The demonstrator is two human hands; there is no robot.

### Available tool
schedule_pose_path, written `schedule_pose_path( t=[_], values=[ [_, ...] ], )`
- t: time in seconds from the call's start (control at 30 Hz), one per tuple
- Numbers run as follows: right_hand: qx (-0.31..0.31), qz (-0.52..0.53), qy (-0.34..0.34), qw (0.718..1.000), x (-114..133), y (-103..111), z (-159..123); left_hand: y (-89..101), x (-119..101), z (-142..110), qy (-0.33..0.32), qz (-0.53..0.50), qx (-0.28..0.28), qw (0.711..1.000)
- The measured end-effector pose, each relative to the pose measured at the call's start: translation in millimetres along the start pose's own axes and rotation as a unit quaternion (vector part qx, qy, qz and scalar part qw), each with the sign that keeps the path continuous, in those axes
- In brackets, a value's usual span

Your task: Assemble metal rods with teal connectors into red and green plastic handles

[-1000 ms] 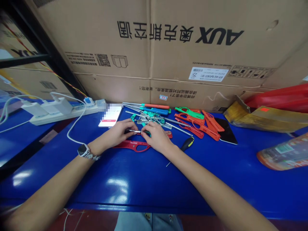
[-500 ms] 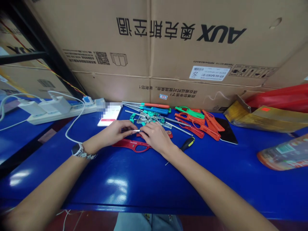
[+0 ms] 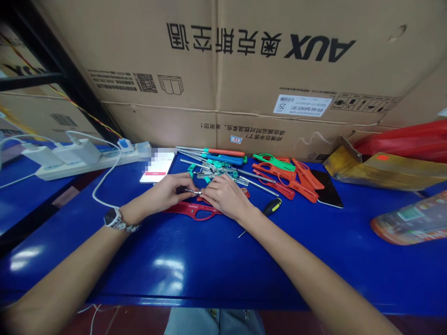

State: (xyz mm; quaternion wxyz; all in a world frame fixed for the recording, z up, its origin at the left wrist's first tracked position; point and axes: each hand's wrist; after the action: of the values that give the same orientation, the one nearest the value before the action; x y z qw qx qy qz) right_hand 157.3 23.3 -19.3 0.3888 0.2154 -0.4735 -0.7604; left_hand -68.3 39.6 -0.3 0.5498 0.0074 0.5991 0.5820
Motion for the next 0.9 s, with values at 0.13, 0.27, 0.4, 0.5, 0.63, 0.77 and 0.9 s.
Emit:
schedule_pose_path(
  t=[0.13,0.27,0.4,0.5,0.63,0.77,0.9],
  values=[
    [-0.003,0.018,0.002,1.000,-2.0,1.1,-0.5,0.1,-0.1,-0.3,-0.005,-0.008,0.007,1.000],
    [0.006,0.005,0.014,1.000,-2.5,2.5,0.8,-0.3,0.0,-0.2,-0.027,0.004,0.009,1.000],
    [0.012,0.005,0.009,1.000,-1.6,3.6,1.9,-0.6,0.5,-0.4,-0.034,0.003,0.009,0.999],
    [0.012,0.012,0.001,1.000,-0.8,4.4,1.5,1.0,1.0,-1.0,-0.020,-0.011,0.005,1.000],
    [0.014,-0.012,0.019,1.000,-0.5,5.1,-0.8,4.4,0.1,-1.7,0.007,-0.022,0.003,1.000],
    [0.004,-0.026,0.023,0.999,-0.5,5.4,-2.6,5.6,-2.5,-1.7,0.016,-0.018,-0.001,1.000],
    [0.001,-0.029,0.019,0.999,0.4,5.3,-2.1,3.9,-3.3,-1.2,0.014,-0.020,0.000,1.000]
  ],
)
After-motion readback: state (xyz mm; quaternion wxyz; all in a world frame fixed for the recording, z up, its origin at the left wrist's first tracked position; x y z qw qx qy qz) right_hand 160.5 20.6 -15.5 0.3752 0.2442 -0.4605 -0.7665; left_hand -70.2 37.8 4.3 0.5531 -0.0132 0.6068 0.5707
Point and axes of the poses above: each hand's wrist, its own z-axis towards the middle knuckle, its own y-axis out of the back of the hand, x = y × z, and after that the axes turned 5 degrees about -z, right-handed
